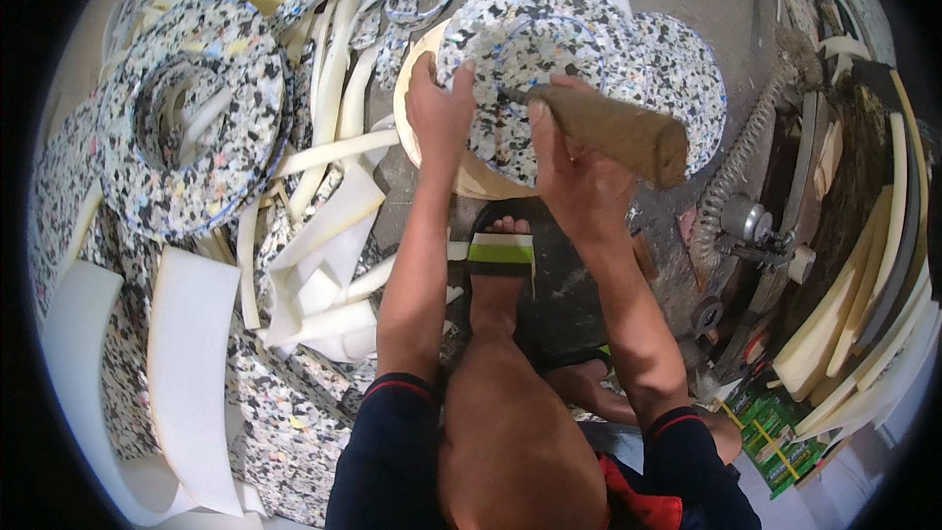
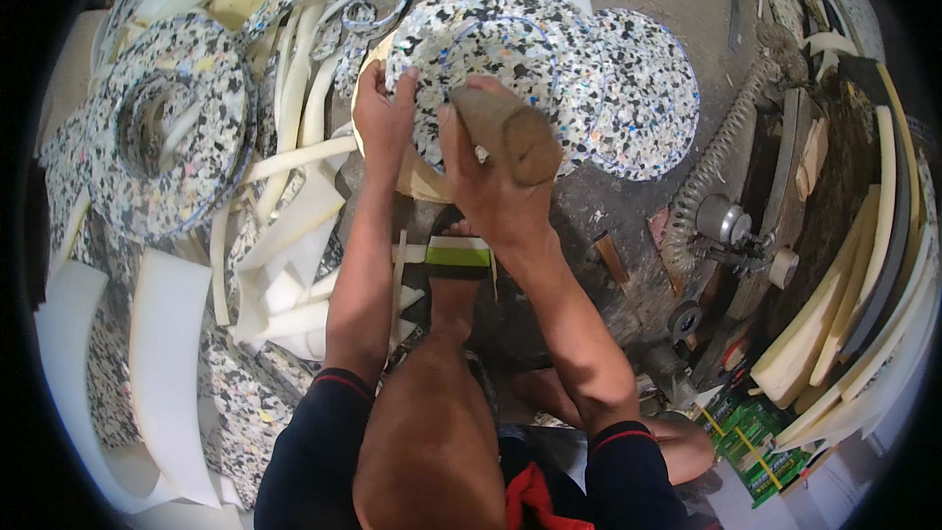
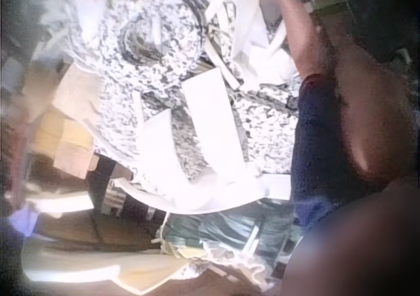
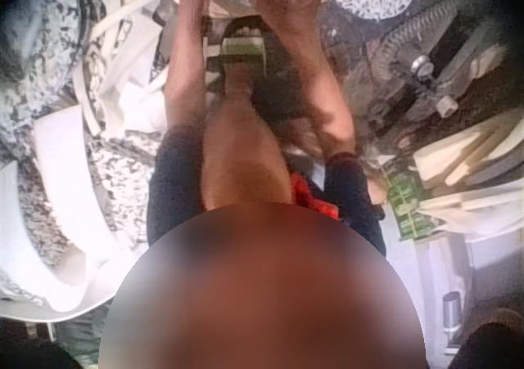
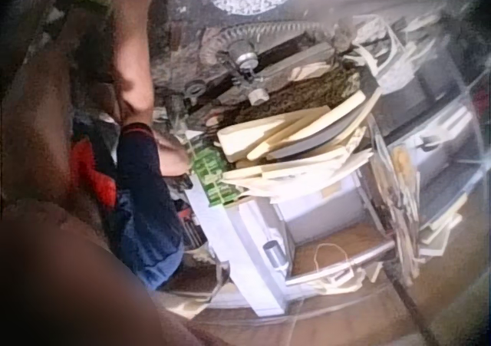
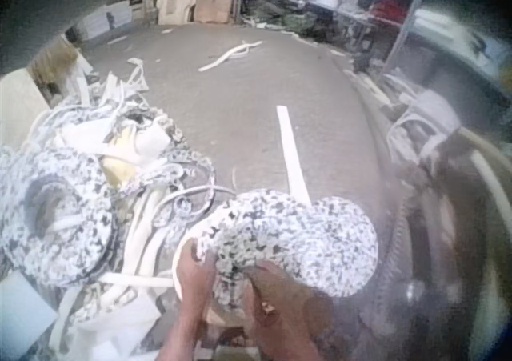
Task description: The person uses a chisel to carve and shape the edges of circular composite discs made of recycled material. They hold each disc with one hand and repeatedly strike the chisel with the other to remove material, then rotate the disc to work on different sections.
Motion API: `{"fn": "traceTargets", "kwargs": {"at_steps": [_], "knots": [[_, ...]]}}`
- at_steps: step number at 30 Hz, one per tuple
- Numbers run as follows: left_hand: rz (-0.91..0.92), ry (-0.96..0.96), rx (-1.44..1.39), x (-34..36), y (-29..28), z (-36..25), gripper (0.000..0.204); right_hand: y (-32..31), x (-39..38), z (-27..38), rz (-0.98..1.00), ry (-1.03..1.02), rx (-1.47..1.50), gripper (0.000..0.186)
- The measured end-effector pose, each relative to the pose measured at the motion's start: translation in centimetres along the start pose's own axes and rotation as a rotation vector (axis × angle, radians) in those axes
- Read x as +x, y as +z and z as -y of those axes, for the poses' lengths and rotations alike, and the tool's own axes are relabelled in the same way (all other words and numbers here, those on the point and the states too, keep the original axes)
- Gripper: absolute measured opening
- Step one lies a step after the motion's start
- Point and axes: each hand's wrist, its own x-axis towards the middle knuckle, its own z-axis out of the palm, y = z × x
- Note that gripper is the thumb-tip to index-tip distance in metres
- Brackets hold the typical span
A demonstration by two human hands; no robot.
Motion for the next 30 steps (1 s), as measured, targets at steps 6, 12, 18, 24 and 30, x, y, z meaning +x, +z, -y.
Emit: {"fn": "traceTargets", "kwargs": {"at_steps": [6,12,18,24,30], "knots": [[0.313,-0.408,-0.100,3.2,-0.4,-0.6,0.062,-3.2,0.6,2.3,0.070,0.012,-0.053,0.022],[0.039,-0.283,-0.565,-3.3,0.2,0.0,0.042,-8.3,0.9,2.5,0.259,-0.017,0.039,0.023],[0.136,-0.031,0.346,-6.7,-2.6,-1.2,0.087,-8.7,2.1,-0.1,0.447,0.145,0.163,0.021],[0.282,0.295,0.488,-7.3,-2.3,-1.3,0.117,-9.6,2.9,-1.4,0.539,0.194,0.199,0.024],[0.263,0.313,0.460,-8.1,-1.5,-0.4,0.123,-8.1,2.6,-2.7,0.514,-0.123,-0.059,0.020]]}}
